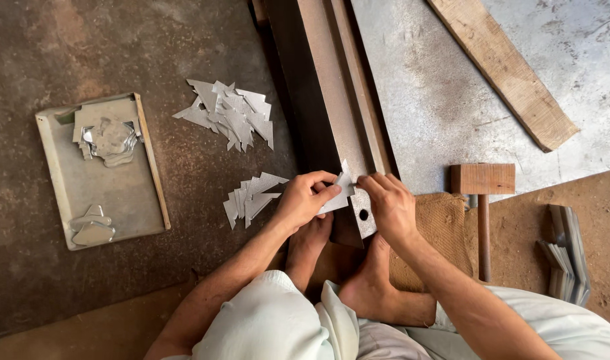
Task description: The person sits on the floor beside a steel beam, picks up small triangular glass shards one at a time, and folds or snaps them by hand, then holds each piece against the beam edge and strikes it with a wooden mallet, placing worked pieces in a tray and rejects on the floor.
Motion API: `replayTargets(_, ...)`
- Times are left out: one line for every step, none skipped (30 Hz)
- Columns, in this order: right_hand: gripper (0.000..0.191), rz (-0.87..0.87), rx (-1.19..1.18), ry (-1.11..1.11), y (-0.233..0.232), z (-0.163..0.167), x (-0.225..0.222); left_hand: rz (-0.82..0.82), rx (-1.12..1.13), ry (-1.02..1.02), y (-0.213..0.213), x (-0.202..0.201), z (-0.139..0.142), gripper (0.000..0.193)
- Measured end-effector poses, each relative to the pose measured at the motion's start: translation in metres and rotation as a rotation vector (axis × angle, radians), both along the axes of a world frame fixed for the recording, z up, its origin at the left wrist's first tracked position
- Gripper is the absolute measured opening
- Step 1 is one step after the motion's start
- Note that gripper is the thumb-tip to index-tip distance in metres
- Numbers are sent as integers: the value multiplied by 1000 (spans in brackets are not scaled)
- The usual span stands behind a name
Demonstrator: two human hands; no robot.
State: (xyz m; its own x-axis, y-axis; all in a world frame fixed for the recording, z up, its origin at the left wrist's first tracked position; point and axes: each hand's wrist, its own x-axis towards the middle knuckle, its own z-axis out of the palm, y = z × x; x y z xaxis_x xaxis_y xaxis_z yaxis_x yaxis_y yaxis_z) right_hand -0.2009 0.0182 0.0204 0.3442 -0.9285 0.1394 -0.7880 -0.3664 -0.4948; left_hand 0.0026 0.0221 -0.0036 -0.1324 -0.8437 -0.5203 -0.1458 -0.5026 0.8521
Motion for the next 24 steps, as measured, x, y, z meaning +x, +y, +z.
replayTargets(21,-2,-11,1,-4,-1,0,-10,-6,-18,1,0,-1,33)
replayTargets(23,-3,-17,5,-6,-2,1,-10,-14,12,3,-2,-2,32)
replayTargets(25,-2,-24,6,-5,-3,0,-8,-22,40,5,-3,-4,31)
replayTargets(25,6,-6,7,-3,-3,-1,-6,-33,63,7,-3,-7,30)
replayTargets(26,13,7,5,4,-2,-4,24,-17,76,10,-4,-11,30)
replayTargets(26,19,9,2,13,0,-8,52,-13,87,12,-5,-16,29)
replayTargets(22,17,36,6,25,2,-12,84,-14,98,12,-4,-22,30)
replayTargets(19,23,66,14,37,5,-18,112,-32,123,9,0,-28,29)
replayTargets(25,50,39,-29,47,6,-24,144,-41,150,7,6,-35,28)
replayTargets(32,72,24,-73,58,8,-29,172,-37,177,7,13,-40,27)
replayTargets(31,20,24,-114,63,8,-33,244,-140,177,2,26,-45,26)
replayTargets(31,-32,31,-153,67,8,-37,317,-238,177,-6,43,-49,24)
replayTargets(31,-85,45,-191,72,8,-39,367,-263,152,-13,65,-49,25)
replayTargets(30,-137,109,-226,76,8,-41,415,-291,123,-14,86,-48,27)
replayTargets(29,-191,150,-265,77,6,-41,393,-339,-224,-7,106,-50,34)
replayTargets(29,-244,181,-310,78,5,-40,364,-395,-573,-2,126,-46,42)
replayTargets(28,-240,179,-332,78,3,-38,379,-463,-707,10,134,-44,42)
replayTargets(27,-238,172,-354,78,1,-36,394,-534,-839,23,137,-43,42)
replayTargets(26,-244,169,-374,79,-1,-33,327,-510,-858,35,137,-42,44)
replayTargets(24,-236,158,-381,78,-4,-30,255,-471,-875,49,133,-43,47)
replayTargets(22,-225,158,-383,79,-6,-26,184,-420,-890,60,128,-45,49)
replayTargets(20,-212,160,-386,79,-8,-22,126,-457,-949,68,121,-48,55)
replayTargets(21,-200,180,-413,79,-9,-18,67,-496,-1009,73,115,-51,61)
replayTargets(22,-187,197,-443,78,-10,-14,6,-537,-1069,76,111,-54,66)
